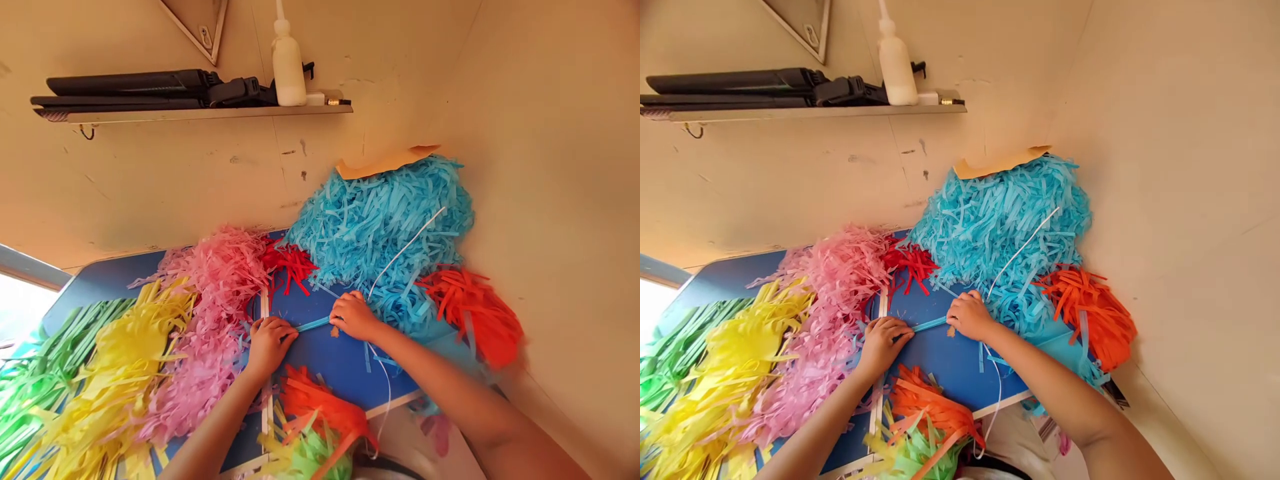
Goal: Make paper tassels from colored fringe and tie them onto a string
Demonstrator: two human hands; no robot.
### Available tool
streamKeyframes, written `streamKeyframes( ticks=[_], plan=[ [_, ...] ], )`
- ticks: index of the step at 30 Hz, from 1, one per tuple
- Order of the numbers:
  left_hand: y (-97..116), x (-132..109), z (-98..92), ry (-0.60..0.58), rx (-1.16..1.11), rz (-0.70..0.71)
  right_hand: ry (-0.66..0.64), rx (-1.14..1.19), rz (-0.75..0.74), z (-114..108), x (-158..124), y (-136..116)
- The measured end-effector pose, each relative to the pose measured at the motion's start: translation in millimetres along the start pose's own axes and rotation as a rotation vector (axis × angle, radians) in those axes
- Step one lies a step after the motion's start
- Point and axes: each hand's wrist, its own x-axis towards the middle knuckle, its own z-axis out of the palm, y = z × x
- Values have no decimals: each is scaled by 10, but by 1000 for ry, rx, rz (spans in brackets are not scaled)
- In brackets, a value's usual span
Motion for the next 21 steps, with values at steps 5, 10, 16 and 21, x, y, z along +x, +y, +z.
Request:
streamKeyframes(
  ticks=[5, 10, 16, 21],
  plan=[
    [26, 48, 48, 3, -12, -74, -37, 18, 35, 31, 101, 3],
    [43, 164, 44, -54, 11, -74, -74, 16, 94, 99, 216, 2],
    [132, 271, -20, -72, 94, 37, -78, -53, 94, 27, 320, -72],
    [202, 238, -52, -73, 119, 238, -63, -128, -177, -110, 239, -196]
  ],
)
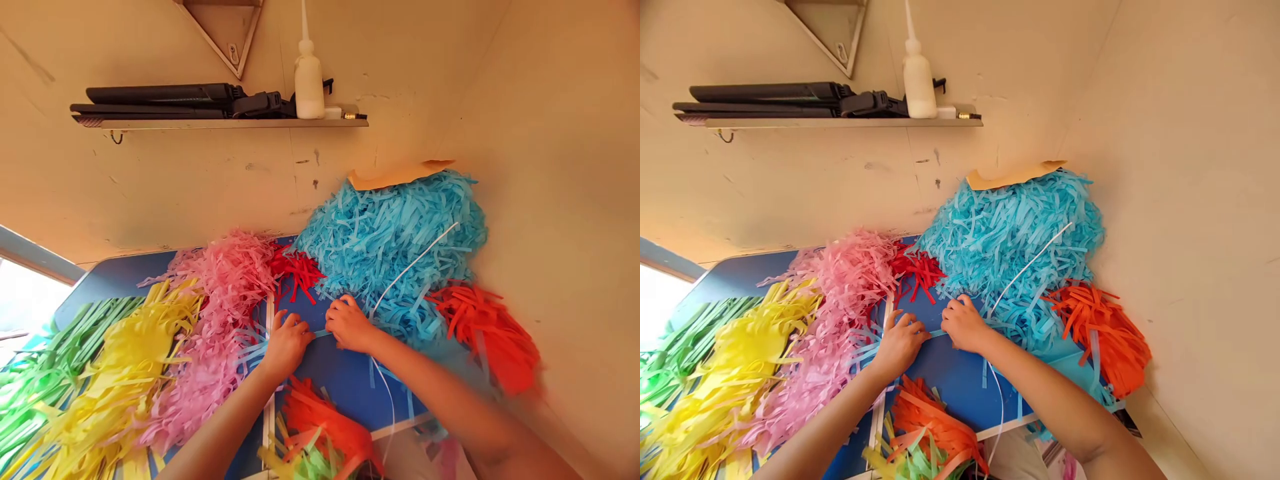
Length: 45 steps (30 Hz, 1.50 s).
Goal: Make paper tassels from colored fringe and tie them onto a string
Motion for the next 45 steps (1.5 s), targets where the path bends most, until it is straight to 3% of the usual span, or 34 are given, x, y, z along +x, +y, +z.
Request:
streamKeyframes(
  ticks=[6, 18, 26, 30, 34, 39, 45],
  plan=[
    [3, -12, 26, 23, 11, 59, 77, -126, -181, 49, -4, -72],
    [43, 24, 137, 207, 93, 40, 108, 32, 34, 200, 124, 55],
    [46, -11, 186, 285, 87, 42, 153, -3, 0, 167, 78, -112],
    [61, -75, 188, 260, 62, 17, 154, -32, -38, 239, 23, -198],
    [11, -210, 165, 188, 14, -38, 139, 10, -8, 285, -93, -50],
    [-128, -277, 147, 108, -80, -217, 87, 115, 69, 235, -130, 136],
    [-184, -212, 163, 27, -158, -368, 20, 213, 152, 191, -40, 150]
  ],
)
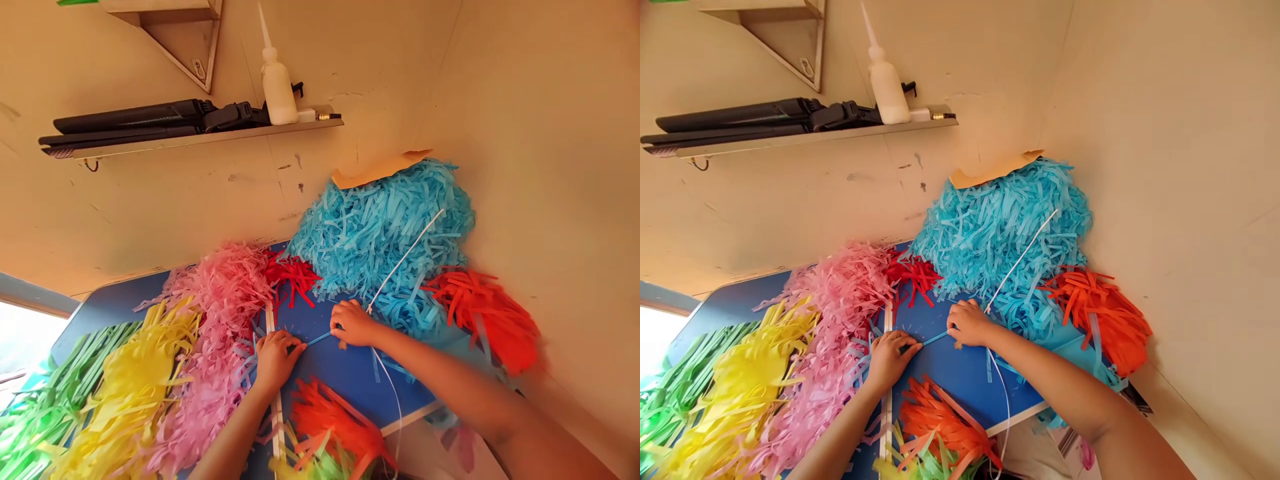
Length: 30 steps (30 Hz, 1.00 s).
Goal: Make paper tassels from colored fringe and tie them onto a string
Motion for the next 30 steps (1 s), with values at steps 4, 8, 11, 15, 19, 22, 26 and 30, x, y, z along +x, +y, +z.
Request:
streamKeyframes(
  ticks=[4, 8, 11, 15, 19, 22, 26, 30],
  plan=[
    [80, 20, -8, -4, 21, -35, -38, 19, 48, -18, 62, -11],
    [172, 37, -71, 1, 54, 30, -85, 3, 83, -60, 164, -36],
    [198, 18, -87, 13, 122, 258, -98, -35, 89, -102, 208, -71],
    [177, -8, -26, 93, 224, 445, -37, -120, 19, -144, 161, -166],
    [207, 24, 4, 113, 145, 422, 14, -227, -249, -85, 78, -284],
    [284, 49, 4, 139, 121, 412, 29, -303, -356, 14, 72, -318],
    [353, 58, 36, 242, 127, 410, 80, -372, -388, 53, 116, -326],
    [372, 22, -117, 401, 126, 429, 164, -383, -360, -165, 61, -499]
  ],
)
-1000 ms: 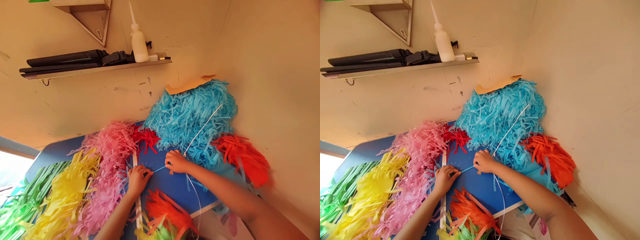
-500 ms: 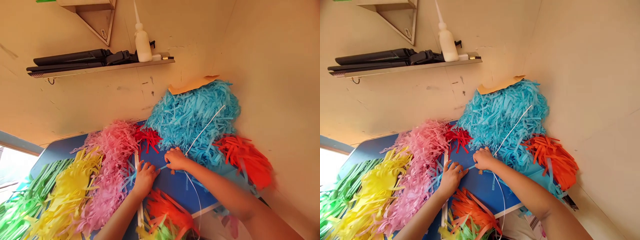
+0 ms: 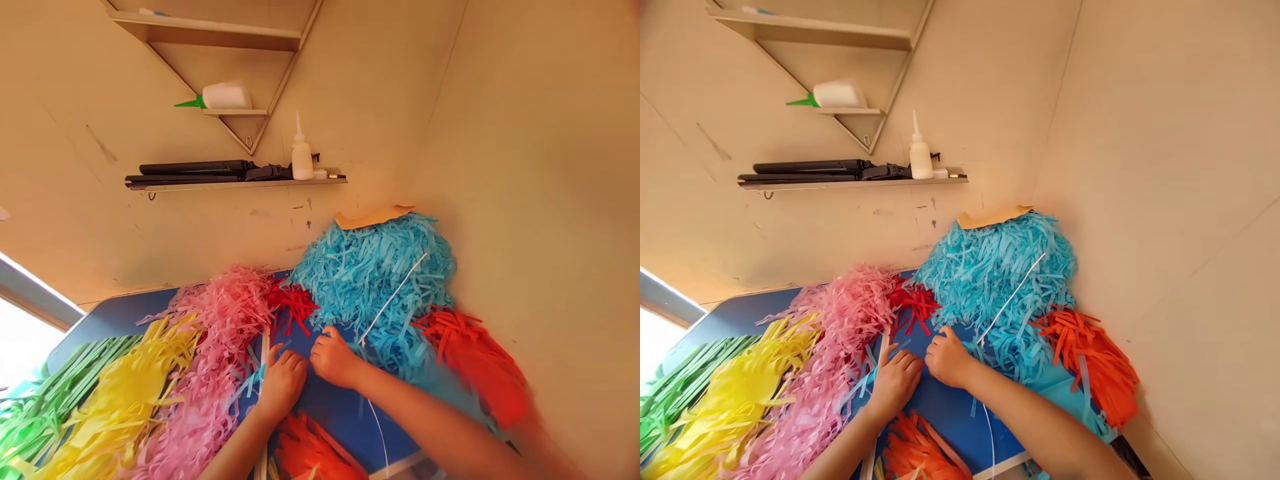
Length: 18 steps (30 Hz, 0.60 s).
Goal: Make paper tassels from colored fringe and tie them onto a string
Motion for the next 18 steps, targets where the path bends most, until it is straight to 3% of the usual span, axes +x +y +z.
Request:
streamKeyframes(
  ticks=[3, 5, 8, 10, 12, 15, 18],
  plan=[
    [45, 76, -412, 165, -23, 53, 115, 211, 137, -456, -18, -112],
    [109, 161, -747, 228, -48, 103, 147, 564, 245, -787, -26, -143],
    [223, 276, -1104, 297, -88, 161, -18, 1211, 313, -1096, -29, -143],
    [306, 291, -1181, 323, -141, 137, -92, 1544, 338, -1111, -45, -185],
    [402, 249, -1156, 365, -226, 59, -35, 1749, 383, -1000, -78, -292],
    [565, 146, -1053, 414, -386, -178, 209, 1883, 501, -753, -142, -526],
    [704, 75, -990, 385, -537, -416, 431, 1936, 577, -580, -174, -733]
  ],
)
